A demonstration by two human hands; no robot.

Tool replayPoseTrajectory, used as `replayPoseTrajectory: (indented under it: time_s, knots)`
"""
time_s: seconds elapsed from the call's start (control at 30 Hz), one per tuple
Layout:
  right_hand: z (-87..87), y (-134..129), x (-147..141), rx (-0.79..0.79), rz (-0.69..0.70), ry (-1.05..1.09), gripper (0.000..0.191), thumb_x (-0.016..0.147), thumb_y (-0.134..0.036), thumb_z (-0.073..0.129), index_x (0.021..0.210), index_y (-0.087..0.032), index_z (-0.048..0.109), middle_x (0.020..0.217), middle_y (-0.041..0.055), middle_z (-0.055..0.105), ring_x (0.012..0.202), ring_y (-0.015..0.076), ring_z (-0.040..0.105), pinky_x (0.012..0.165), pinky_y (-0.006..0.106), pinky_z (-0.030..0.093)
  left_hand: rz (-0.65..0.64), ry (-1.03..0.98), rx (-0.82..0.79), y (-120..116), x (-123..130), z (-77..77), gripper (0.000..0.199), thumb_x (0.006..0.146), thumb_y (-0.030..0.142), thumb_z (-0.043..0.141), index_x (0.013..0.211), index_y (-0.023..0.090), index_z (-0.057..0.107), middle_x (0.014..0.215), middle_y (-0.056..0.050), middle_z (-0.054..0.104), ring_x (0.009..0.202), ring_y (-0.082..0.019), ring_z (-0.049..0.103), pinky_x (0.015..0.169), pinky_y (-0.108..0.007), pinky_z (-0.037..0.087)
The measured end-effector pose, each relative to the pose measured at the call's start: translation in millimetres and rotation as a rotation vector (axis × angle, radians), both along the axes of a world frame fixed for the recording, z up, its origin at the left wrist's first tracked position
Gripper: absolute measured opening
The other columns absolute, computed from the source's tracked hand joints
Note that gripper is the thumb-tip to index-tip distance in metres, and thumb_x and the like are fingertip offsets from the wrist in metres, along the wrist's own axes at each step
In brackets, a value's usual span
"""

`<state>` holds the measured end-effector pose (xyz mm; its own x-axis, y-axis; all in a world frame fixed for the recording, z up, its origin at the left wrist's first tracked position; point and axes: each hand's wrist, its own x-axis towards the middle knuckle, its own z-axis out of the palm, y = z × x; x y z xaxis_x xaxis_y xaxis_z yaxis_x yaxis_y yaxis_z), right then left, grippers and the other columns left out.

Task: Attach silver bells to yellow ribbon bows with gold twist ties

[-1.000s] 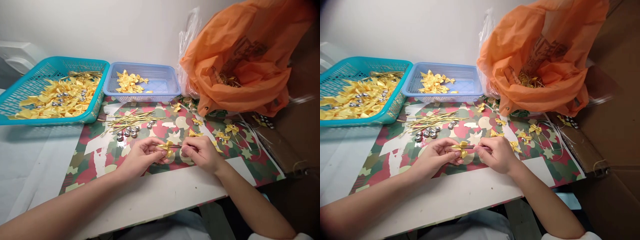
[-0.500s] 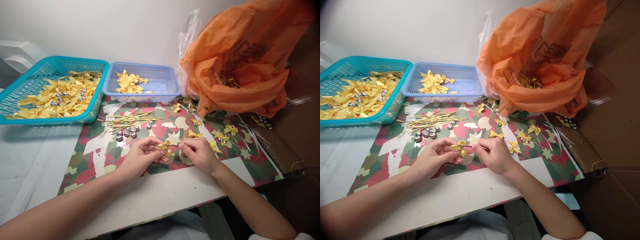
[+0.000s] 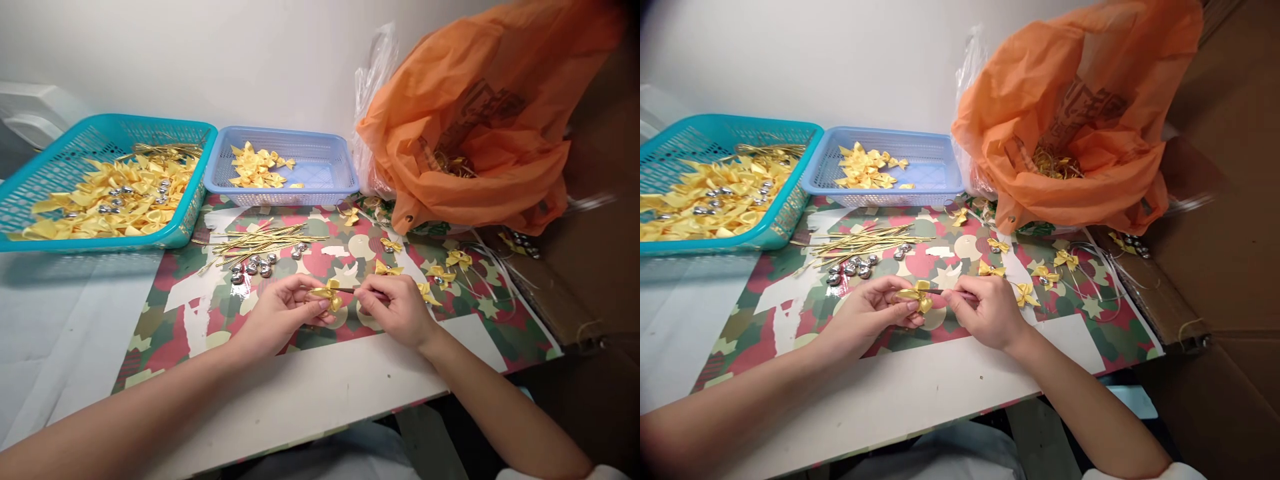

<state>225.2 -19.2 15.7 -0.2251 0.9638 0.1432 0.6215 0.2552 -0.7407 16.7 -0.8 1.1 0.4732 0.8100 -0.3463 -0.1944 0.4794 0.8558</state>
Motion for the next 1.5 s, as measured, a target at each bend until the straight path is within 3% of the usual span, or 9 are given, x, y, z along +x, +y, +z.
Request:
replayPoseTrajectory:
  time_s: [0.3, 0.43, 0.5, 0.67, 0.8, 1.03, 1.2, 1.37, 1.5]
  knots:
    - [-3.9, 5.2, 8.8, -0.032, -0.068, 0.210, 0.036, 0.094, -0.045, 0.044, 0.068, -0.020, 0.046, 0.051, -0.0050, 0.040, 0.048, 0.0101, 0.038, 0.050, 0.024, 0.029, 0.016, 0.021, -0.004, 2.1, -3.0, -3.4, 0.030, 0.071, 0.030, 0.081, 0.091, 0.019, 0.061, 0.076, -0.002, 0.075, 0.066, -0.017, 0.073, 0.066, -0.027, 0.059]
    - [-4.5, 7.3, 11.3, 0.065, -0.156, 0.271, 0.037, 0.090, -0.052, 0.050, 0.071, -0.021, 0.044, 0.056, -0.0059, 0.032, 0.050, 0.0097, 0.030, 0.049, 0.025, 0.026, 0.056, -0.097, -0.059, 4.8, -5.1, -1.5, 0.042, 0.068, 0.055, 0.073, 0.087, 0.018, 0.065, 0.073, -0.005, 0.074, 0.070, -0.024, 0.074, 0.066, -0.033, 0.059]
    - [-2.3, 10.2, 16.1, 0.165, -0.265, 0.302, 0.038, 0.089, -0.055, 0.049, 0.072, -0.022, 0.042, 0.058, -0.0053, 0.031, 0.051, 0.0101, 0.030, 0.049, 0.025, 0.026, 0.078, -0.101, -0.077, 5.5, -4.7, 0.7, 0.049, 0.069, 0.064, 0.067, 0.085, 0.017, 0.066, 0.073, -0.008, 0.074, 0.070, -0.027, 0.074, 0.067, -0.036, 0.059]
    - [13.8, 19.6, 58.5, 0.478, -0.681, 0.429, 0.038, 0.090, -0.050, 0.046, 0.070, -0.024, 0.027, 0.063, -0.0048, 0.028, 0.051, 0.0107, 0.032, 0.049, 0.025, 0.033, 0.034, 0.206, 0.114, 2.2, -4.0, 4.1, 0.031, 0.072, 0.044, 0.076, 0.084, 0.018, 0.064, 0.064, -0.001, 0.066, 0.056, -0.016, 0.064, 0.053, -0.026, 0.052]
    - [19.9, 7.0, 108.9, 0.428, -0.827, 0.377, 0.035, 0.081, -0.035, 0.060, 0.069, -0.024, 0.029, 0.065, -0.0031, 0.046, 0.056, 0.0120, 0.047, 0.056, 0.027, 0.043, -0.082, 0.390, 0.332, -1.9, -3.1, 6.3, 0.030, 0.071, 0.042, 0.078, 0.087, 0.020, 0.066, 0.068, -0.001, 0.065, 0.058, -0.015, 0.059, 0.049, -0.022, 0.046]
    - [5.2, -18.7, 129.0, 0.089, -0.641, -0.134, 0.033, 0.071, -0.025, 0.068, 0.064, -0.022, 0.035, 0.080, 0.0028, 0.070, 0.067, 0.0158, 0.056, 0.061, 0.028, 0.039, -0.234, 0.673, 0.829, 7.7, 34.2, 12.6, 0.013, 0.086, 0.035, 0.058, 0.086, 0.024, 0.064, 0.061, 0.001, 0.063, 0.050, -0.014, 0.052, 0.048, -0.023, 0.038]
    - [1.1, -10.9, 112.7, 0.062, -0.557, -0.250, 0.024, 0.071, -0.018, 0.065, 0.070, -0.022, 0.042, 0.072, 0.0003, 0.066, 0.068, 0.0166, 0.055, 0.060, 0.026, 0.034, -0.187, 1.024, 1.255, 28.4, 63.4, 9.2, 0.025, 0.090, 0.037, 0.050, 0.101, 0.023, 0.068, 0.089, -0.007, 0.068, 0.072, -0.022, 0.063, 0.055, -0.027, 0.041]
    - [5.5, -3.9, 106.0, 0.224, -0.437, -0.271, 0.017, 0.076, -0.016, 0.059, 0.071, -0.021, 0.044, 0.072, -0.0004, 0.060, 0.066, 0.0144, 0.051, 0.063, 0.025, 0.034, -0.031, 0.947, 1.350, 30.8, 62.3, 11.6, 0.025, 0.092, 0.036, 0.050, 0.107, 0.021, 0.064, 0.095, -0.008, 0.061, 0.084, -0.022, 0.060, 0.071, -0.033, 0.048]
    - [7.6, -0.6, 115.5, 0.089, -0.367, -0.358, 0.018, 0.071, -0.016, 0.066, 0.074, -0.021, 0.048, 0.079, 0.0009, 0.061, 0.072, 0.0157, 0.051, 0.065, 0.025, 0.034, -0.017, 0.829, 1.299, 27.8, 57.6, 12.7, 0.016, 0.091, 0.030, 0.049, 0.093, 0.021, 0.062, 0.092, -0.006, 0.062, 0.086, -0.021, 0.059, 0.076, -0.034, 0.047]
